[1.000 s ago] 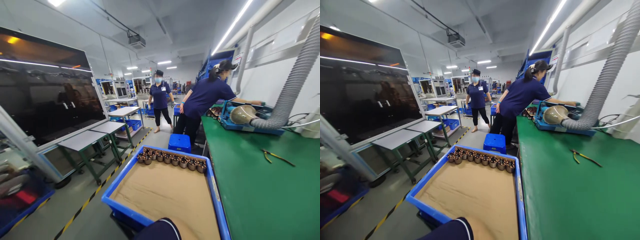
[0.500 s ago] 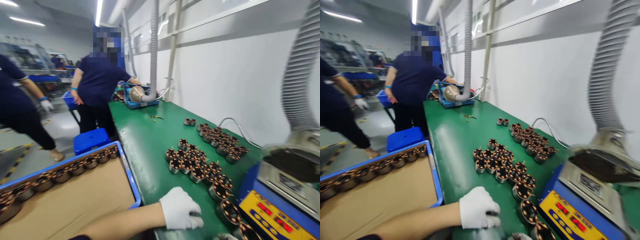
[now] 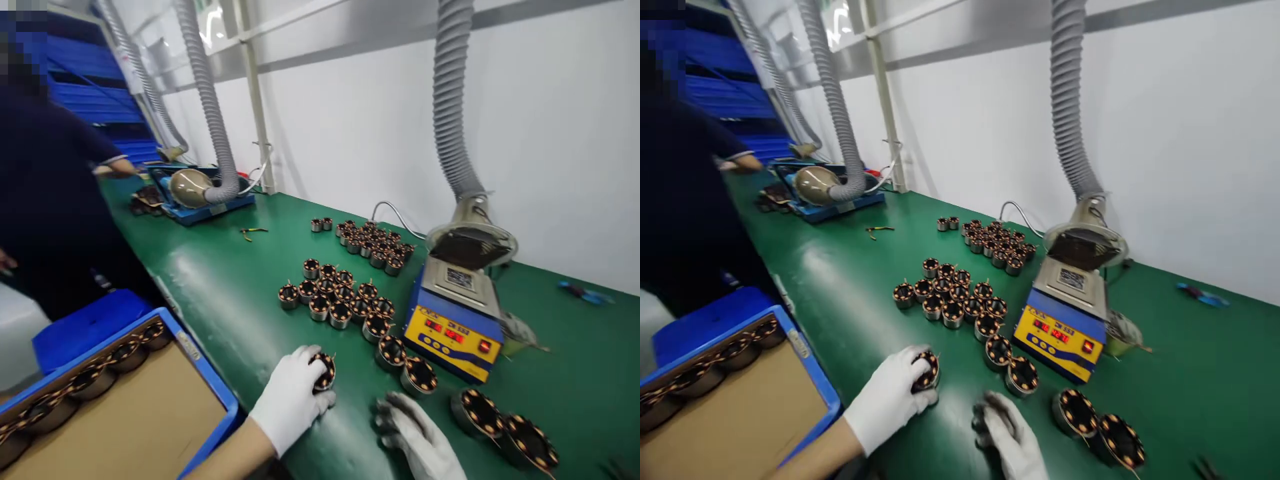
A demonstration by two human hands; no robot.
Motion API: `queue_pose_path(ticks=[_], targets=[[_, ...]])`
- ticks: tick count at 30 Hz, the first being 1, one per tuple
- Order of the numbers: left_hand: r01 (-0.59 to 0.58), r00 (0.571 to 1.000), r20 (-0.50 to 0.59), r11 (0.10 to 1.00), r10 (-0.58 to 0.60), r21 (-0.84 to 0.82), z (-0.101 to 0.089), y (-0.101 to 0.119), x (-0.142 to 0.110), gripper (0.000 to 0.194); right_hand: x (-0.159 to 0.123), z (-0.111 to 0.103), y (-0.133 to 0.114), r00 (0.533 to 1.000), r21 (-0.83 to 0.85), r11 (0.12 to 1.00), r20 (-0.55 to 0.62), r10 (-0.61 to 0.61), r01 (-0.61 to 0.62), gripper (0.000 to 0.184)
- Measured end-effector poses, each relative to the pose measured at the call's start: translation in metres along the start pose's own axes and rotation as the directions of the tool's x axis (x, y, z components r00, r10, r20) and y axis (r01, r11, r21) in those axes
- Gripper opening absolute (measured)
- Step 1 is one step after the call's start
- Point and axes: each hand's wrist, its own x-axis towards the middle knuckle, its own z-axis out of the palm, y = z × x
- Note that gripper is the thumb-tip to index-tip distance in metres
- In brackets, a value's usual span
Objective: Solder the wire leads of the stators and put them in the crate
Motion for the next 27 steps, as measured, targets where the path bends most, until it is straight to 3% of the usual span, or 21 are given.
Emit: queue_pose_path(ticks=[2, 4, 7, 10, 12, 14, 16, 17, 18, 19, 21, 22, 23, 25, 26, 27], targets=[[-0.029, 0.999, 0.033, 0.989, 0.034, -0.145, 0.010, 0.022, -0.010, 0.021, -0.001, 0.006, -0.006, 0.999, -0.038, 0.998, 0.008, -0.049, 0.049, 0.054], [-0.083, 0.991, 0.062, 0.918, 0.116, -0.388, 0.014, 0.043, -0.012, 0.020, -0.003, 0.008, -0.014, 0.995, -0.112, 0.991, 0.073, -0.063, 0.071, 0.051], [-0.136, 0.971, 0.047, 0.702, 0.236, -0.699, 0.014, 0.068, -0.009, 0.020, -0.011, 0.004, -0.028, 0.989, -0.237, 0.966, 0.126, -0.075, 0.103, 0.035], [-0.009, 0.946, 0.138, 0.449, 0.294, -0.894, 0.013, 0.087, -0.003, 0.012, -0.024, -0.006, -0.042, 0.968, -0.332, 0.911, 0.048, -0.244, 0.246, 0.018], [0.131, 0.889, 0.253, 0.315, 0.383, -0.940, 0.017, 0.096, 0.000, 0.020, -0.034, -0.015, -0.052, 0.884, -0.417, 0.789, 0.092, -0.457, 0.451, 0.011], [0.267, 0.803, 0.355, 0.243, 0.479, -0.932, 0.021, 0.101, 0.002, 0.032, -0.043, -0.027, -0.064, 0.750, -0.468, 0.632, 0.110, -0.652, 0.618, 0.011], [0.455, 0.709, 0.456, 0.145, 0.537, -0.878, 0.022, 0.103, 0.006, 0.038, -0.050, -0.042, -0.076, 0.607, -0.441, 0.573, -0.077, -0.791, 0.691, 0.008], [0.529, 0.680, 0.488, 0.095, 0.548, -0.844, 0.021, 0.103, 0.010, 0.038, -0.051, -0.048, -0.079, 0.561, -0.406, 0.593, -0.209, -0.801, 0.695, 0.006], [0.553, 0.677, 0.495, 0.067, 0.545, -0.830, 0.018, 0.101, 0.015, 0.036, -0.051, -0.054, -0.080, 0.547, -0.353, 0.630, -0.314, -0.776, 0.692, 0.008], [0.515, 0.699, 0.469, 0.076, 0.539, -0.854, 0.014, 0.100, 0.022, 0.033, -0.050, -0.057, -0.078, 0.589, -0.294, 0.685, -0.355, -0.726, 0.667, 0.013], [0.251, 0.766, 0.325, 0.208, 0.555, -0.945, 0.004, 0.097, 0.041, 0.026, -0.044, -0.057, -0.066, 0.793, -0.136, 0.843, -0.291, -0.536, 0.520, 0.023], [0.072, 0.771, 0.239, 0.292, 0.590, -0.954, 0.000, 0.096, 0.052, 0.024, -0.039, -0.054, -0.057, 0.893, -0.034, 0.914, -0.204, -0.402, 0.404, 0.029], [-0.079, 0.740, 0.182, 0.353, 0.647, -0.932, -0.004, 0.096, 0.063, 0.023, -0.034, -0.049, -0.047, 0.958, 0.086, 0.956, -0.085, -0.274, 0.281, 0.040], [-0.199, 0.640, 0.183, 0.392, 0.746, -0.898, -0.004, 0.097, 0.081, 0.022, -0.025, -0.038, -0.028, 0.983, 0.278, 0.958, 0.142, -0.115, 0.072, 0.050], [-0.187, 0.624, 0.201, 0.394, 0.755, -0.900, -0.002, 0.098, 0.086, 0.022, -0.020, -0.033, -0.020, 0.974, 0.362, 0.932, 0.212, -0.084, 0.002, 0.048], [-0.161, 0.650, 0.205, 0.396, 0.732, -0.904, 0.002, 0.099, 0.089, 0.023, -0.016, -0.030, -0.014, 0.967, 0.436, 0.899, 0.245, -0.068, -0.047, 0.043]])
